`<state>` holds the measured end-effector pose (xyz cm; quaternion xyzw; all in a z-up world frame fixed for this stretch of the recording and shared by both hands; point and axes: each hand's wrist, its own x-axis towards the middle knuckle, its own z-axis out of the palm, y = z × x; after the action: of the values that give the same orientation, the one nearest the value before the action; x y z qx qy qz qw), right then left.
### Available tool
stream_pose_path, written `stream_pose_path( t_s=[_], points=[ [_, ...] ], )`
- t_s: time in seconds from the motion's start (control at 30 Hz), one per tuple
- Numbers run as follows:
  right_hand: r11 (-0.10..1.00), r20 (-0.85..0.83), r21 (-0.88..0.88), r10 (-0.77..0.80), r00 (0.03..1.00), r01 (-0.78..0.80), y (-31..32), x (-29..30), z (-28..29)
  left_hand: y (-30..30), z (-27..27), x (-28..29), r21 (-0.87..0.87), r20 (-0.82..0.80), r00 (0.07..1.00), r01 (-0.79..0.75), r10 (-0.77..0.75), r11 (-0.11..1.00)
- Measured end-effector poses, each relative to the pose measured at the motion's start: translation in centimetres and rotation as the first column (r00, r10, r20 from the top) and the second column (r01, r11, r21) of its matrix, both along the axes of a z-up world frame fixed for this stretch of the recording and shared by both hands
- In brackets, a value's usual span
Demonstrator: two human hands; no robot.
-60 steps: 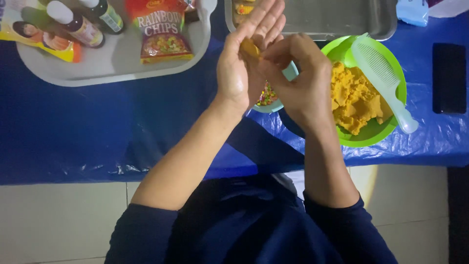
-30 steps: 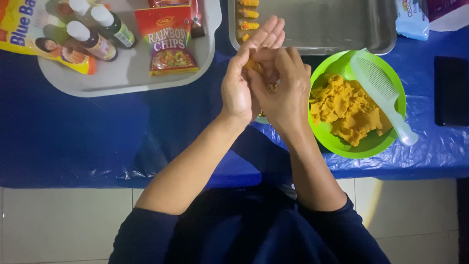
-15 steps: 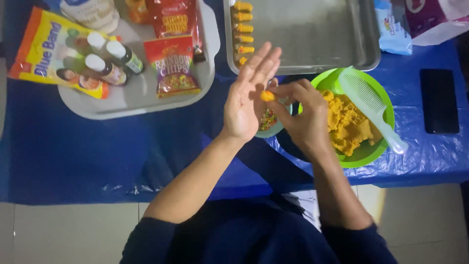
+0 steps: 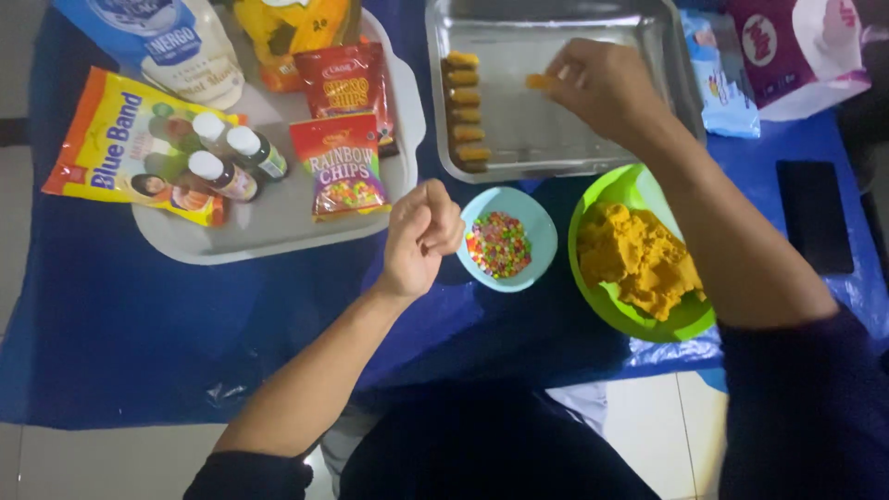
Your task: Shaping small pieces of dough into ribbed cylinders using a textured tool and placing them on a tray.
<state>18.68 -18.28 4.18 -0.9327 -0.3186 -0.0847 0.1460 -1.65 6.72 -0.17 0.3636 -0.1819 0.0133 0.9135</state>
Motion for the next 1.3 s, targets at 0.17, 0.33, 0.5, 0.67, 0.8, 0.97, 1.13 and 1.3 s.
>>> stream_pose_path(
  t_s=[0.17,0.33,0.5,0.67,0.8,0.97,1.13,1.3],
  points=[
    [0.997,0.050,-0.027,-0.076,0.996,0.077,4.1,10.7,-6.5,1.5,-0.2,0.7,-0.212,0.004,0.910,0.405,-0.414,0.889],
    [0.988,-0.136,0.026,-0.145,0.980,0.150,9.3,11.4,-5.3,1.9,-0.1,1.1,-0.337,-0.008,0.866,0.468,-0.499,0.817],
    [0.977,-0.216,0.020,-0.204,0.955,0.213,10.6,12.3,-7.4,1.8,0.2,0.9,-0.354,0.011,0.867,0.469,-0.498,0.809],
    [0.993,-0.200,0.111,-0.018,0.980,0.041,9.4,14.1,-9.0,1.9,0.2,0.9,-0.363,-0.020,0.869,0.455,-0.495,0.813],
    [0.997,-0.128,0.082,-0.003,0.992,0.014,9.4,14.2,-9.3,1.7,0.3,0.8,-0.363,-0.031,0.868,0.452,-0.495,0.815],
    [0.988,-0.149,0.091,-0.109,0.983,0.124,10.4,13.2,-9.0,1.4,0.1,0.7,-0.370,-0.028,0.863,0.460,-0.505,0.807],
    [0.988,-0.184,0.156,0.022,0.983,0.007,9.0,13.8,-8.4,1.3,0.1,0.6,-0.379,-0.003,0.859,0.473,-0.512,0.795],
    [0.982,-0.059,0.191,0.018,0.998,-0.007,5.1,8.1,-0.9,1.7,-0.1,0.6,-0.345,0.005,0.861,0.479,-0.509,0.807]
  ],
)
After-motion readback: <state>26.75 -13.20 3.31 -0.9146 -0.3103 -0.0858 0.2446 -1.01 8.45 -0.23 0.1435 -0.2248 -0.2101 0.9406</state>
